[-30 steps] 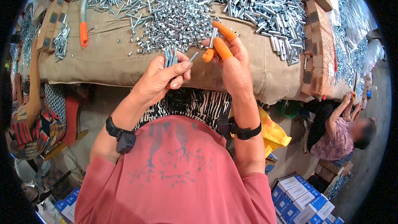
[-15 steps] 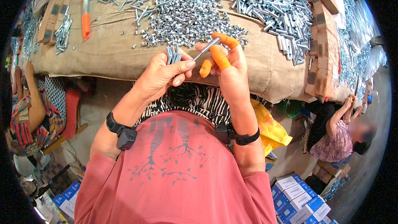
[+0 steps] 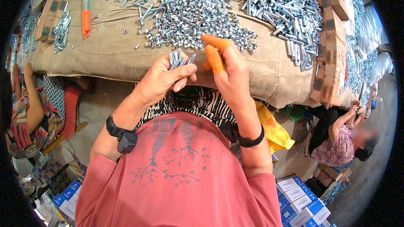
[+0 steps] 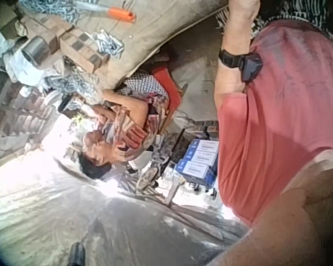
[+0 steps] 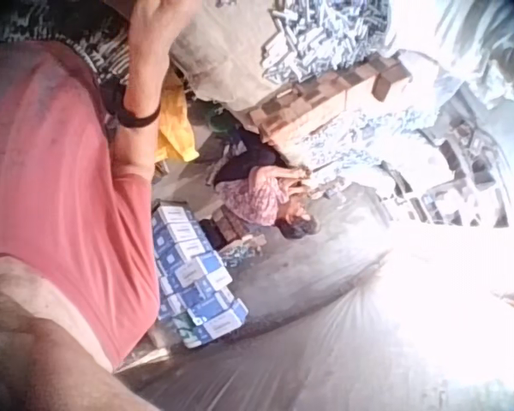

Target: Manually sorting and inspecting metal bolts and screws at a workstation.

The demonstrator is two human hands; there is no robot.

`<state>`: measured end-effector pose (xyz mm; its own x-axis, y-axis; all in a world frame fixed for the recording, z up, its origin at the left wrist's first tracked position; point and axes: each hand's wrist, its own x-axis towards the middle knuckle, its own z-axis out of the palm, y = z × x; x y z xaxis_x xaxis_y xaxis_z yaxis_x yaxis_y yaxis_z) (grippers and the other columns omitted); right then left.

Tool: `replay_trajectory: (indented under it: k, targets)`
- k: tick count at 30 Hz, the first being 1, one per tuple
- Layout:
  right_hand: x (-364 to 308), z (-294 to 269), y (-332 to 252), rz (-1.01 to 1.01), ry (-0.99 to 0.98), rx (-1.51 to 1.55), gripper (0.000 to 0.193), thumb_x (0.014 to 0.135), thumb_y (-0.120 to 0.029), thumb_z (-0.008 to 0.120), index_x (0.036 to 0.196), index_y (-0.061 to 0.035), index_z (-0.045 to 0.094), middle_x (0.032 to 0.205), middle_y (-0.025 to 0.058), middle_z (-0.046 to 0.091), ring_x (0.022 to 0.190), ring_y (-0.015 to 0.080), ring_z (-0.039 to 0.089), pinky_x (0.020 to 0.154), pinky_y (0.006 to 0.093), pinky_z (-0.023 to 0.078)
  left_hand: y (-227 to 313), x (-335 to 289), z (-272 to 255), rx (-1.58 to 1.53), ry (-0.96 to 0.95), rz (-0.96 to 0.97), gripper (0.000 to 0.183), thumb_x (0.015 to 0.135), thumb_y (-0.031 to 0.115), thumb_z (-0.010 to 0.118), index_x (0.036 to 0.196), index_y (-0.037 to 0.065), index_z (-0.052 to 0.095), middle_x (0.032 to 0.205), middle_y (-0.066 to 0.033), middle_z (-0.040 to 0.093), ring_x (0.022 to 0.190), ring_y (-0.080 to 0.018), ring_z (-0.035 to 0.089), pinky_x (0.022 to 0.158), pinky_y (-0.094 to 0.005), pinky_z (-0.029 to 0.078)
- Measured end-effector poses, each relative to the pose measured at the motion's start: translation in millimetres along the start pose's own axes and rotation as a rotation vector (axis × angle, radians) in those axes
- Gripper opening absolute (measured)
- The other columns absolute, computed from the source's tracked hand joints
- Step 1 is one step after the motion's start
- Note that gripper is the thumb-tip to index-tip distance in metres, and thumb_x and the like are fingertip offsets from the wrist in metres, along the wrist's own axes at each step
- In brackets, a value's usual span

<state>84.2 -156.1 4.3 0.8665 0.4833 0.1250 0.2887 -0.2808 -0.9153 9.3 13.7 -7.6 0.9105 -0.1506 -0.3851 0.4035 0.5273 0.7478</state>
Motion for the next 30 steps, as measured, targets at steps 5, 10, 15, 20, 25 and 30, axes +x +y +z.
replay_trajectory:
  k: [5,10,15,20,25,30]
  targets:
    - [30.4,15.5,8.0,-0.342,0.164,-0.715,0.022,0.084,-0.013,0.069,0.106,-0.0121,0.067,0.088,0.0075,0.059,0.068,0.0248,0.060,0.060,0.0357,0.050,5.9,2.3,-2.7,0.088,0.043,-0.005,0.021,0.088,0.019,0.072,0.093,0.005,0.058,0.072,-0.0021,0.060,0.051,-0.0020,0.046,0.045,-0.0178,0.037]
    - [23.7,10.1,10.0,-0.198,0.177,-0.786,0.013,0.080,-0.015,0.071,0.089,-0.0120,0.062,0.086,0.0073,0.057,0.075,0.0281,0.062,0.063,0.0382,0.050,4.2,-0.3,-5.0,0.043,0.076,0.052,0.014,0.093,0.017,0.065,0.091,0.006,0.056,0.075,-0.0037,0.061,0.051,-0.0015,0.043,0.045,-0.0163,0.033]
    - [11.2,-2.6,15.1,-0.229,0.142,-0.802,0.016,0.082,-0.014,0.070,0.094,-0.0092,0.060,0.087,0.0095,0.057,0.075,0.0302,0.061,0.065,0.0396,0.050,0.8,-0.3,-6.5,-0.026,0.065,0.093,0.012,0.097,0.017,0.060,0.095,0.007,0.055,0.083,-0.0056,0.063,0.053,-0.0014,0.041,0.047,-0.0167,0.032]
    - [7.7,-5.9,7.4,-0.240,0.116,-0.786,0.017,0.084,-0.012,0.068,0.099,-0.0059,0.061,0.092,0.0112,0.059,0.078,0.0314,0.062,0.067,0.0393,0.050,-1.2,6.5,-2.8,0.010,0.132,0.237,0.013,0.097,0.016,0.060,0.102,0.008,0.051,0.091,-0.0107,0.067,0.053,-0.0020,0.041,0.049,-0.0181,0.035]
    - [-4.1,-5.9,8.5,-0.227,0.190,-0.624,0.013,0.084,-0.012,0.067,0.096,-0.0077,0.064,0.094,0.0106,0.060,0.078,0.0307,0.061,0.068,0.0386,0.050,-3.5,5.7,-5.0,-0.113,0.171,0.302,0.015,0.096,0.015,0.061,0.103,0.008,0.050,0.087,-0.0099,0.065,0.053,-0.0028,0.042,0.049,-0.0180,0.036]
    - [-1.0,5.3,14.8,-0.415,0.158,-0.819,0.015,0.079,-0.010,0.068,0.093,-0.0098,0.065,0.095,0.0078,0.060,0.073,0.0274,0.059,0.067,0.0353,0.050,-5.4,2.8,-2.1,-0.124,0.189,0.323,0.016,0.095,0.014,0.062,0.102,0.006,0.050,0.081,-0.0070,0.063,0.053,-0.0035,0.043,0.049,-0.0181,0.036]
